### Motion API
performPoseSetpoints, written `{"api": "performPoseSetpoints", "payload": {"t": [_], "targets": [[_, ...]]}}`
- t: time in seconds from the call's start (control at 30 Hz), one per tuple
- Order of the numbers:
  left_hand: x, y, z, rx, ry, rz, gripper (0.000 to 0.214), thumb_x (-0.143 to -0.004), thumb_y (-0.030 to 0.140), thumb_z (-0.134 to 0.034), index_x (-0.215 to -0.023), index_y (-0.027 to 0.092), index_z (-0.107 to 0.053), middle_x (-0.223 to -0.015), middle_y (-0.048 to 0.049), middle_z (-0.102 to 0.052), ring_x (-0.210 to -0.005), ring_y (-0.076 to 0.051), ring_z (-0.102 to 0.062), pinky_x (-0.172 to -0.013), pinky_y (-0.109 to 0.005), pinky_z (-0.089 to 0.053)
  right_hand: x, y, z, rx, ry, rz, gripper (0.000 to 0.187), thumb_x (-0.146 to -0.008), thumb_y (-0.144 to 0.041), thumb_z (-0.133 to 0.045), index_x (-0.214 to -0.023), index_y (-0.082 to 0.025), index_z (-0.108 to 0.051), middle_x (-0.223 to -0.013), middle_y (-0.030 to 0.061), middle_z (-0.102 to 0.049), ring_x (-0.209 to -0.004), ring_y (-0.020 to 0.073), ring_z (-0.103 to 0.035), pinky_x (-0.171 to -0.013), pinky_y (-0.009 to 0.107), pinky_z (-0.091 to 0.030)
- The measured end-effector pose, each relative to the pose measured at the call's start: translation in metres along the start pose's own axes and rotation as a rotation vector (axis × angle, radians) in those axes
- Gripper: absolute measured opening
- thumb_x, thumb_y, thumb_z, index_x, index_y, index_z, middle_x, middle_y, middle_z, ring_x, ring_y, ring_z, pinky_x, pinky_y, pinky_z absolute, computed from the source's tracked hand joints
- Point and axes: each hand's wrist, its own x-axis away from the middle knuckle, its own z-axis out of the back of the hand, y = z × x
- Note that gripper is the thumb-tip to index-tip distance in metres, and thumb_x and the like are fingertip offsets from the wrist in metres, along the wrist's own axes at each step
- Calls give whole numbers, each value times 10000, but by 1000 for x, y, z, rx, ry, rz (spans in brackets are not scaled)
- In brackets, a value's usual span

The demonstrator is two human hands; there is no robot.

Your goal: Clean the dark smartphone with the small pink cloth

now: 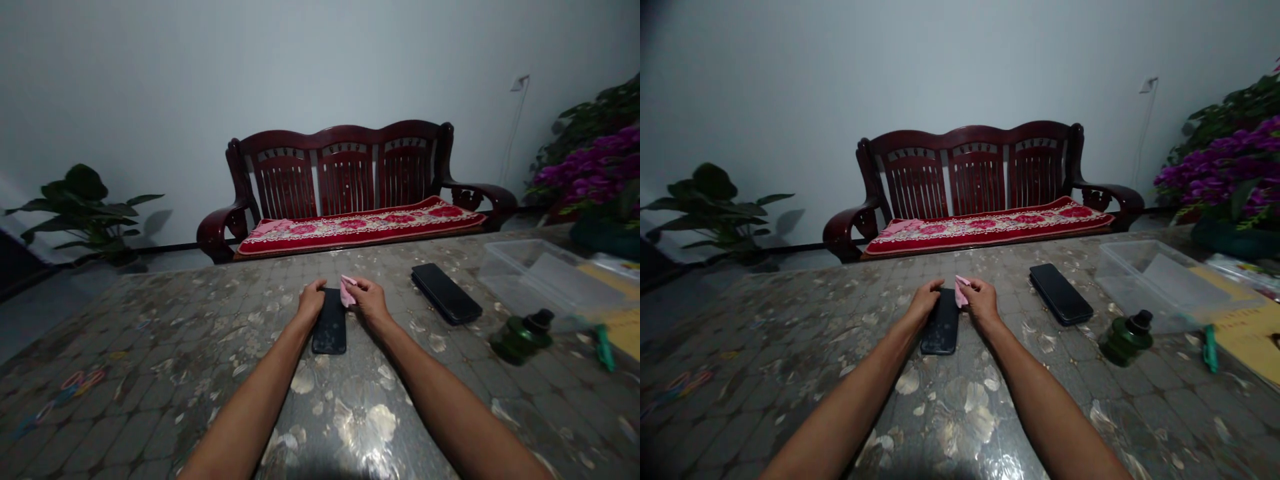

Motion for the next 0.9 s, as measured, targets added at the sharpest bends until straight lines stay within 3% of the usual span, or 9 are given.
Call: {"api": "performPoseSetpoints", "payload": {"t": [0.13,0.27,0.37,0.4,0.47,0.53,0.63,0.73,0.9], "targets": [[7,3,1,-108,18,-39,129,-803,194,-614,-829,232,-734,-814,-88,-739,-977,-249,-707,-944,-401,-523,0,4,3,-23,18,-1,449,-560,-449,-818,-858,-116,-771,-671,11,-689,-576,135,-574,-554,240,-436],[34,17,13,-208,-18,-129,177,-799,147,-629,-679,257,-698,-762,-83,-728,-1101,-252,-666,-1101,-429,-413,-3,8,9,0,42,49,428,-611,-467,-776,-870,-127,-746,-694,7,-682,-604,145,-573,-583,252,-446],[66,31,32,-281,-93,-234,168,-795,155,-691,-678,275,-702,-911,-90,-763,-1267,-253,-584,-1207,-445,-262,-8,10,15,38,86,111,412,-659,-495,-727,-864,-138,-722,-709,8,-671,-629,155,-569,-598,258,-442],[77,35,40,-417,-199,-337,127,-780,161,-730,-713,269,-719,-970,-88,-765,-1305,-256,-562,-1226,-447,-225,-10,10,17,59,101,132,404,-681,-497,-709,-878,-143,-718,-728,12,-675,-652,162,-574,-615,263,-445],[95,41,53,-737,-421,-557,129,-754,216,-798,-873,249,-763,-1101,-95,-751,-1333,-290,-541,-1241,-492,-186,-13,9,23,199,137,230,382,-747,-494,-658,-909,-154,-722,-787,27,-692,-721,182,-593,-677,281,-454],[108,43,62,-1131,-622,-745,248,-872,272,-695,-1115,241,-736,-1277,-92,-693,-1388,-294,-481,-1224,-552,-225,-14,6,28,442,106,391,345,-818,-472,-609,-927,-172,-740,-865,45,-710,-824,204,-603,-764,302,-450],[114,42,68,-1528,-779,-909,294,-957,285,-602,-1233,230,-688,-1353,-76,-653,-1394,-277,-473,-1181,-499,-354,-8,0,30,837,11,618,279,-912,-383,-551,-953,-204,-761,-919,54,-712,-907,212,-581,-831,304,-406],[111,35,69,-1586,-846,-972,251,-946,320,-637,-1159,220,-723,-1277,-62,-701,-1333,-272,-543,-1140,-427,-426,1,-5,25,1163,-70,723,226,-942,-253,-546,-1004,-232,-761,-934,47,-706,-916,203,-555,-839,297,-355],[106,24,72,-1550,-872,-984,217,-951,272,-629,-1140,219,-722,-1247,-65,-715,-1199,-241,-647,-1070,-391,-492,7,-9,12,1425,-131,660,178,-960,-260,-592,-995,-264,-767,-919,37,-685,-925,201,-532,-828,294,-313]]}}
